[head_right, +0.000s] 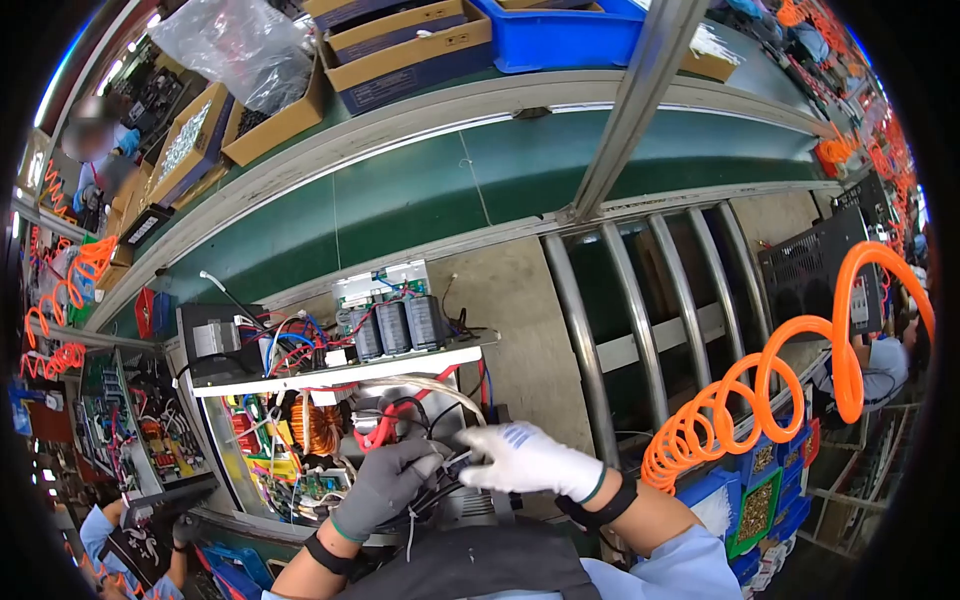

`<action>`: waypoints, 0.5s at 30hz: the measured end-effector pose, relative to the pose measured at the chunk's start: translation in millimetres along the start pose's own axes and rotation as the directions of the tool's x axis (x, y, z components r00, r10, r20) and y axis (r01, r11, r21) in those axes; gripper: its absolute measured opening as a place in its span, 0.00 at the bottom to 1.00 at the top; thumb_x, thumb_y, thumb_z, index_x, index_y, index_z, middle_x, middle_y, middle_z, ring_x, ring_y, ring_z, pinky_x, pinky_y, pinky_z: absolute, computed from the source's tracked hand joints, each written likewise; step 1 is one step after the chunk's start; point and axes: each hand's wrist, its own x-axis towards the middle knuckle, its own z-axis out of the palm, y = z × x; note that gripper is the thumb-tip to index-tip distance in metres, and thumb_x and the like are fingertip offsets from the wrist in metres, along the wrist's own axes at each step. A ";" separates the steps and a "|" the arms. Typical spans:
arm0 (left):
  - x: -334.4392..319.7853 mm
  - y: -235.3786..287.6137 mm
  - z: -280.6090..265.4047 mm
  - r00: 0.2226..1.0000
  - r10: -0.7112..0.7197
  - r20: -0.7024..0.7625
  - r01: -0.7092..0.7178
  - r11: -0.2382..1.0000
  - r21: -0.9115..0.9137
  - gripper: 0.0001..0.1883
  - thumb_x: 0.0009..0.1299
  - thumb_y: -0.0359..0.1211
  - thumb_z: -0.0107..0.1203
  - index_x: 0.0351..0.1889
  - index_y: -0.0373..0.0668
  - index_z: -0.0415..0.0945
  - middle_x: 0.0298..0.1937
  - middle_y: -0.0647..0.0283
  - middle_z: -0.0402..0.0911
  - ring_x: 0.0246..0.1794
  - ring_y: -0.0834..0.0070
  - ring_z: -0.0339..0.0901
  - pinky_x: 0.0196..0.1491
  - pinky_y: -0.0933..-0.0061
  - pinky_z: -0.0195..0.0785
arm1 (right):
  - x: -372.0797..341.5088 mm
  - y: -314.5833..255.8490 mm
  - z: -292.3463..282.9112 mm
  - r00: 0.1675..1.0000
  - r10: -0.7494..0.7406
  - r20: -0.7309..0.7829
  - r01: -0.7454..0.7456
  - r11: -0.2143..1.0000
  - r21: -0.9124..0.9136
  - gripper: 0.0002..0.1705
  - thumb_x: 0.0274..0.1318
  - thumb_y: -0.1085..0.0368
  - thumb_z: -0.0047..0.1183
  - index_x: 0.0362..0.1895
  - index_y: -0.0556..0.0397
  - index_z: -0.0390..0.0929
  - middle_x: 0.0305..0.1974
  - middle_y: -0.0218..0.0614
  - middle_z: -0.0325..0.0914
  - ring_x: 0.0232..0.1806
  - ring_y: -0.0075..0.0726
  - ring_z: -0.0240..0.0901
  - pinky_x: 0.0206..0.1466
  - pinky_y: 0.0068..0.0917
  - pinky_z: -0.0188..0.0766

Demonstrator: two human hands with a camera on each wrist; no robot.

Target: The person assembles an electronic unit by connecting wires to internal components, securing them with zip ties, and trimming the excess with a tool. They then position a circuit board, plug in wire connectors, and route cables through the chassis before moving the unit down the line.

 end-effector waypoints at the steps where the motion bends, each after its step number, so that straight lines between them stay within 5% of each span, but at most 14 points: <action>1: 2.7 6.5 -2.7 0.989 -0.119 0.092 0.128 0.987 -0.099 0.11 0.71 0.38 0.52 0.37 0.39 0.77 0.27 0.62 0.77 0.27 0.73 0.73 0.31 0.73 0.65 | 2.7 2.5 10.6 0.996 -0.080 -0.040 0.072 0.979 -0.188 0.39 0.52 0.40 0.55 0.58 0.57 0.71 0.42 0.50 0.80 0.45 0.50 0.79 0.49 0.38 0.73; 2: 4.1 10.5 -3.5 0.954 -0.230 0.192 0.265 0.947 -0.181 0.13 0.72 0.39 0.50 0.38 0.39 0.78 0.26 0.67 0.76 0.23 0.84 0.67 0.28 0.81 0.61 | 4.0 2.6 16.3 0.993 -0.112 -0.023 0.102 0.959 -0.265 0.41 0.53 0.38 0.51 0.61 0.57 0.69 0.43 0.51 0.81 0.48 0.55 0.77 0.52 0.43 0.70; 5: 10.7 3.7 4.6 0.892 -0.411 0.189 0.452 0.812 -0.369 0.13 0.72 0.39 0.47 0.33 0.41 0.76 0.25 0.70 0.74 0.21 0.86 0.63 0.25 0.83 0.55 | 5.9 -8.7 12.4 0.998 -0.048 0.035 0.056 0.957 -0.284 0.40 0.54 0.37 0.50 0.56 0.60 0.72 0.42 0.52 0.80 0.47 0.56 0.78 0.52 0.44 0.70; 7: 20.8 7.7 14.0 0.931 -0.342 0.128 0.365 0.858 -0.360 0.13 0.71 0.38 0.47 0.32 0.41 0.76 0.23 0.70 0.73 0.21 0.86 0.62 0.25 0.82 0.55 | 4.5 -12.5 8.4 0.992 0.091 0.091 -0.075 0.984 -0.160 0.36 0.56 0.37 0.48 0.51 0.58 0.76 0.40 0.53 0.80 0.46 0.55 0.78 0.52 0.44 0.71; 10: 17.3 -2.9 28.9 0.979 -0.204 -0.018 0.188 0.930 -0.315 0.12 0.71 0.37 0.47 0.30 0.41 0.74 0.22 0.71 0.71 0.21 0.86 0.62 0.25 0.82 0.54 | 7.1 -5.6 13.0 0.994 0.087 0.065 -0.077 0.988 -0.133 0.33 0.56 0.38 0.47 0.48 0.56 0.78 0.38 0.53 0.81 0.45 0.54 0.78 0.51 0.44 0.71; 12: 0.1 -7.8 23.6 0.996 0.022 -0.082 -0.030 0.994 -0.102 0.12 0.70 0.37 0.46 0.31 0.40 0.74 0.22 0.71 0.70 0.21 0.86 0.62 0.25 0.81 0.54 | 6.4 3.2 24.9 0.997 -0.010 -0.083 0.003 0.997 -0.081 0.30 0.56 0.41 0.48 0.48 0.54 0.78 0.37 0.51 0.81 0.44 0.54 0.78 0.50 0.43 0.72; 13: -10.3 9.9 17.8 0.984 -0.174 -0.050 0.163 0.971 -0.172 0.10 0.70 0.31 0.47 0.31 0.35 0.74 0.20 0.64 0.71 0.20 0.76 0.67 0.26 0.72 0.60 | 6.6 1.3 24.1 0.997 0.038 -0.061 -0.045 0.992 -0.114 0.32 0.56 0.42 0.51 0.54 0.54 0.75 0.41 0.51 0.81 0.47 0.53 0.78 0.51 0.40 0.72; 15: -23.9 12.4 19.0 0.987 -0.148 -0.062 0.137 0.980 -0.147 0.10 0.70 0.31 0.47 0.30 0.35 0.74 0.20 0.64 0.71 0.20 0.77 0.67 0.26 0.73 0.60 | 6.8 -2.3 21.5 0.995 0.080 -0.055 -0.087 0.984 -0.154 0.35 0.55 0.44 0.54 0.59 0.55 0.71 0.46 0.50 0.80 0.49 0.53 0.77 0.52 0.38 0.72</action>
